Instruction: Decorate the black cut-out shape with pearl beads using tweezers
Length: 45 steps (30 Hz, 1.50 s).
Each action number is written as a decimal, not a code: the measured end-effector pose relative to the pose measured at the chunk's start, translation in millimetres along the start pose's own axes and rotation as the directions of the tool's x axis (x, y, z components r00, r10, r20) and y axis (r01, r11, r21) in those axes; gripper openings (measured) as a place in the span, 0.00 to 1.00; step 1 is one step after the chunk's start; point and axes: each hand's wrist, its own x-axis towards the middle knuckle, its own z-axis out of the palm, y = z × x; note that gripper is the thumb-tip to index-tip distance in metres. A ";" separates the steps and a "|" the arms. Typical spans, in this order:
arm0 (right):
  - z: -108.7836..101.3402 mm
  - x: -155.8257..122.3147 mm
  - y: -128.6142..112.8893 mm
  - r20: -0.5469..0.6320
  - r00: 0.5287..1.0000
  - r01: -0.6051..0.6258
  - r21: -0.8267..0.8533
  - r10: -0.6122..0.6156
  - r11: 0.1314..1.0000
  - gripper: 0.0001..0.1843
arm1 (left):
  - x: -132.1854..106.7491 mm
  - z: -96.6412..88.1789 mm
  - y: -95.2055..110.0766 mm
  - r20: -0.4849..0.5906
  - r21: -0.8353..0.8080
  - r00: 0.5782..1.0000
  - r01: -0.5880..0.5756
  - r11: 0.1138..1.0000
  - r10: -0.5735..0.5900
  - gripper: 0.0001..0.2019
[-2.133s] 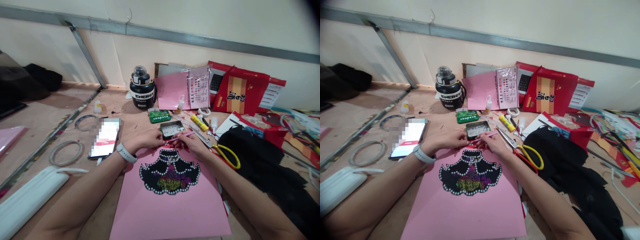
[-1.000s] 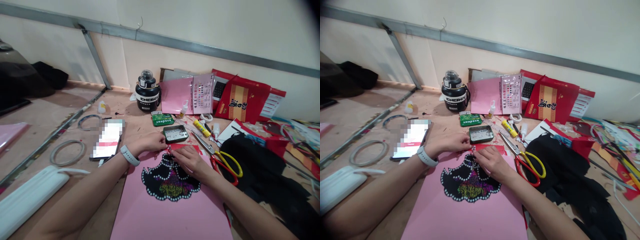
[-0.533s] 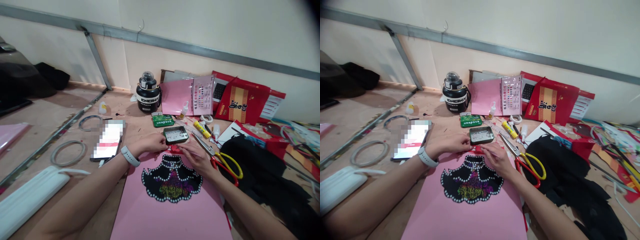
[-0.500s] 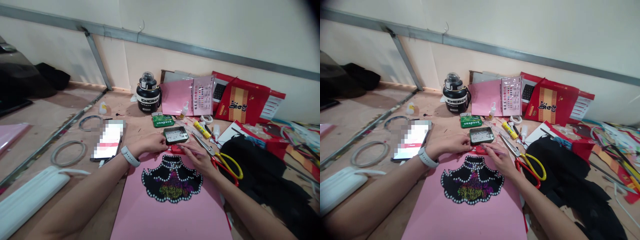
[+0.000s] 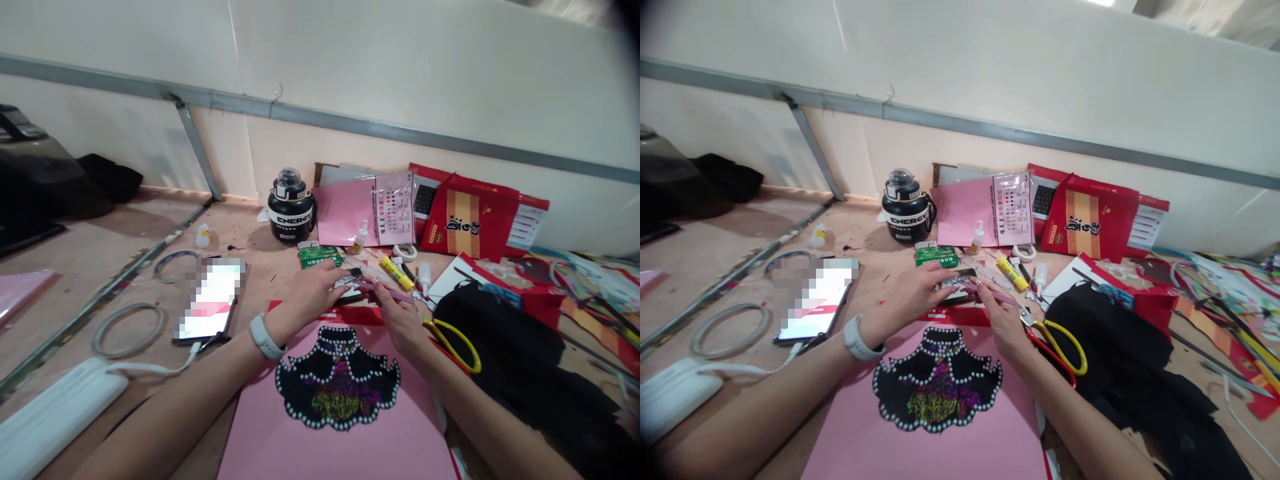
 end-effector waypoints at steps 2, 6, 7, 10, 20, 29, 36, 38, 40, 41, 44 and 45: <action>1.4 -0.7 -0.6 0.003 1.000 -0.010 0.053 0.010 0.999 0.16 | 0.7 9.9 -2.5 -0.020 0.092 1.000 -0.012 0.996 0.014 0.16; 2.7 -2.1 -2.2 -0.034 0.999 0.010 0.056 -0.008 0.998 0.15 | 0.0 17.8 -7.6 -0.033 0.166 0.999 -0.036 0.985 0.042 0.18; 2.9 -2.3 -2.5 -0.040 0.999 0.014 0.053 -0.012 0.998 0.15 | -0.3 17.8 -8.1 -0.035 0.167 0.998 -0.037 0.985 0.044 0.17; 3.4 -2.5 -3.5 -0.047 0.999 0.020 0.070 -0.017 0.997 0.15 | -0.9 17.1 -8.8 -0.075 0.174 0.996 -0.038 0.984 0.051 0.14; -0.4 -3.0 -4.1 -0.084 0.995 0.052 -0.002 -0.052 0.999 0.15 | -0.2 22.5 -16.7 -0.181 0.191 0.983 0.039 0.981 -0.004 0.10; 1.4 -8.4 -10.6 -0.027 0.988 0.150 -0.103 -0.154 0.983 0.12 | -2.7 19.9 -8.9 -0.200 0.243 0.966 -0.113 0.963 0.164 0.13; -1.3 -6.9 -3.9 -0.007 0.987 0.162 -0.110 -0.164 0.981 0.12 | -1.5 25.1 -12.2 -0.236 0.304 0.947 -0.141 0.942 0.218 0.15; -1.7 -7.0 -4.4 -0.004 0.986 0.164 -0.125 -0.166 0.979 0.13 | -1.6 25.6 -12.6 -0.227 0.322 0.946 -0.150 0.935 0.230 0.15; -2.1 -7.9 -6.1 0.010 0.984 0.175 -0.153 -0.175 0.973 0.13 | -1.8 25.3 -12.1 -0.222 0.335 0.945 -0.158 0.929 0.241 0.15; -2.4 -8.6 -7.0 0.021 0.982 0.189 -0.175 -0.189 0.966 0.13 | -1.9 25.0 -11.6 -0.219 0.340 0.944 -0.163 0.926 0.246 0.15; -3.4 -10.5 -9.0 0.065 0.969 0.248 -0.236 -0.240 0.940 0.13 | -2.0 24.1 -10.3 -0.210 0.368 0.940 -0.180 0.912 0.269 0.16; -3.8 -11.0 -9.3 0.075 0.965 0.261 -0.243 -0.250 0.934 0.13 | -2.1 23.9 -10.0 -0.205 0.378 0.938 -0.186 0.907 0.278 0.16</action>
